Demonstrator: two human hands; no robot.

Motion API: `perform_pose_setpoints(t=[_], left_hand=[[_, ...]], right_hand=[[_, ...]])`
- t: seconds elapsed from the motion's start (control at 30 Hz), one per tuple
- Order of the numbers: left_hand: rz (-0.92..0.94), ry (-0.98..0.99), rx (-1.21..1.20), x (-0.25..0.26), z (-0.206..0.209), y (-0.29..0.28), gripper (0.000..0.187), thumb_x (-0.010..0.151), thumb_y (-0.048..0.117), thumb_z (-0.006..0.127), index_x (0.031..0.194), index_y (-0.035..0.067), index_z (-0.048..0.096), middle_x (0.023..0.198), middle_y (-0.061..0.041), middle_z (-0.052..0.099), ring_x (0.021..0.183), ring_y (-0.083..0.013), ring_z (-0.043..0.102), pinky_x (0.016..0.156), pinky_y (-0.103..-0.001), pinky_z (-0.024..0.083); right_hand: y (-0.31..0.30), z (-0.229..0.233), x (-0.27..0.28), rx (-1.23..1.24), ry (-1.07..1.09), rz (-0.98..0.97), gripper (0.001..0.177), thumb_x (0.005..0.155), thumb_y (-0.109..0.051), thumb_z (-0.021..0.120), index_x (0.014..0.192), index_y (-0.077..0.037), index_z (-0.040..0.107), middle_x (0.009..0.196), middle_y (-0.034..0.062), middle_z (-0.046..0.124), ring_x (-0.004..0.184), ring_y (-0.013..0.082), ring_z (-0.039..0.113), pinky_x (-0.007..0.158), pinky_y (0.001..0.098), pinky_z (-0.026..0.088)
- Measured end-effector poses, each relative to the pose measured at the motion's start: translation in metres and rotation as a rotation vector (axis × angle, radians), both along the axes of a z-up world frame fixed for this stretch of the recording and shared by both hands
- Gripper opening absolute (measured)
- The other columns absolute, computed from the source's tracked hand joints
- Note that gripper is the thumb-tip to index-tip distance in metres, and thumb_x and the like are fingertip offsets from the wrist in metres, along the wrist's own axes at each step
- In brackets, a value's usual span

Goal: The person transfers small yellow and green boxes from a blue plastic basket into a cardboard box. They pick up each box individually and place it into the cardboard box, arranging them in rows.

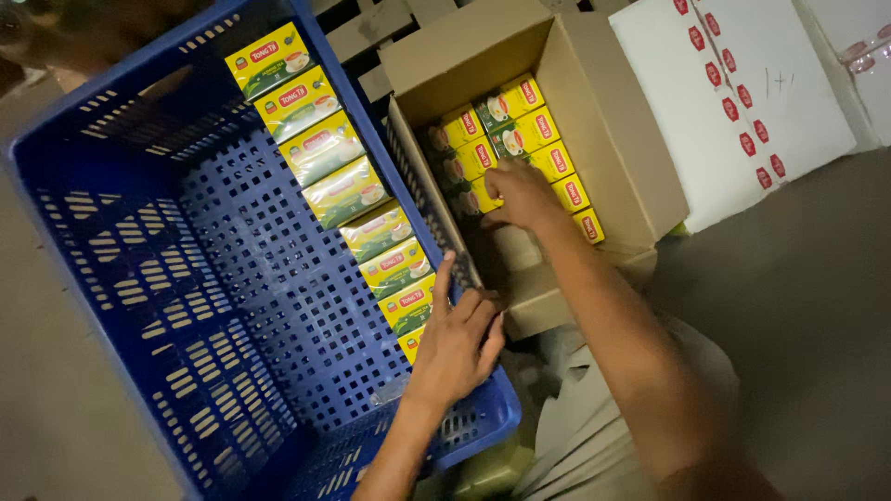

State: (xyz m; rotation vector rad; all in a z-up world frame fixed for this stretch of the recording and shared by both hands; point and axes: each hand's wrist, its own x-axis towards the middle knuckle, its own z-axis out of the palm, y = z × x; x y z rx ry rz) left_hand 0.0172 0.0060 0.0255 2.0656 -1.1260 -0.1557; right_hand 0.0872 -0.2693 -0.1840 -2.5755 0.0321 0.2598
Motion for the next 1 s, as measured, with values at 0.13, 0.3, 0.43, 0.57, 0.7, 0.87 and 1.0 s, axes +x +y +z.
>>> perform_pose_setpoints(t=[0.13,0.3,0.43,0.57,0.7,0.87,1.0], left_hand=[[-0.002,0.009,0.004,-0.001,-0.003,0.0,0.022,0.106,0.017,0.056,0.098,0.002,0.071,0.102,-0.015,0.075,0.118,-0.0335,0.072,0.139,-0.069,0.018],[0.011,0.016,0.027,-0.002,-0.002,-0.001,0.024,0.107,0.016,0.054,0.1,0.003,0.072,0.104,-0.015,0.074,0.12,-0.0338,0.072,0.14,-0.068,0.017],[0.006,0.016,0.013,0.001,0.0,-0.003,0.025,0.106,0.017,0.053,0.094,0.003,0.07,0.1,-0.015,0.073,0.116,-0.0325,0.072,0.14,-0.068,0.017],[-0.003,0.008,-0.009,0.002,-0.002,-0.003,0.026,0.107,0.017,0.051,0.094,0.003,0.069,0.098,-0.015,0.073,0.113,-0.0309,0.073,0.139,-0.068,0.017],[0.004,-0.029,-0.027,0.0,0.003,0.001,0.024,0.105,0.015,0.053,0.093,0.002,0.068,0.095,-0.016,0.071,0.111,-0.0319,0.072,0.14,-0.068,0.018],[0.003,-0.069,-0.038,-0.003,-0.001,0.005,0.024,0.105,0.015,0.051,0.091,0.003,0.067,0.091,-0.015,0.069,0.113,-0.0305,0.071,0.142,-0.064,0.015],[0.033,-0.083,-0.043,-0.007,0.001,0.005,0.024,0.104,0.015,0.052,0.091,0.002,0.068,0.092,-0.015,0.069,0.121,-0.0317,0.07,0.143,-0.06,0.016]], right_hand=[[-0.014,0.02,-0.003,0.083,0.024,-0.094,0.047,0.071,-0.029,0.1,0.097,-0.015,0.064,0.098,0.011,0.06,0.105,0.0443,0.066,0.087,0.0582,0.054],[-0.017,0.005,-0.003,0.044,0.018,-0.114,0.034,0.079,-0.027,0.096,0.092,-0.017,0.065,0.095,0.008,0.06,0.103,0.0411,0.066,0.087,0.0556,0.055],[-0.025,-0.011,-0.002,0.029,0.055,-0.073,0.034,0.083,-0.027,0.094,0.096,-0.018,0.064,0.102,0.013,0.062,0.108,0.0439,0.066,0.094,0.0542,0.055],[-0.032,-0.029,-0.002,0.063,0.085,-0.066,0.033,0.084,-0.025,0.094,0.1,-0.017,0.066,0.105,0.013,0.064,0.111,0.0428,0.068,0.097,0.0525,0.056],[-0.039,-0.003,-0.005,0.164,0.162,-0.063,0.023,0.09,-0.005,0.082,0.111,-0.011,0.073,0.115,0.0222,0.072,0.118,0.0445,0.072,0.102,0.0539,0.057],[-0.032,0.078,-0.022,0.002,0.315,-0.141,0.038,0.105,-0.015,0.07,0.143,-0.015,0.07,0.139,0.0233,0.071,0.136,0.045,0.067,0.114,0.0583,0.054],[-0.021,0.128,-0.04,-0.124,0.375,-0.218,0.045,0.107,-0.025,0.068,0.152,-0.025,0.068,0.147,0.0176,0.07,0.141,0.0435,0.064,0.111,0.0611,0.054]])
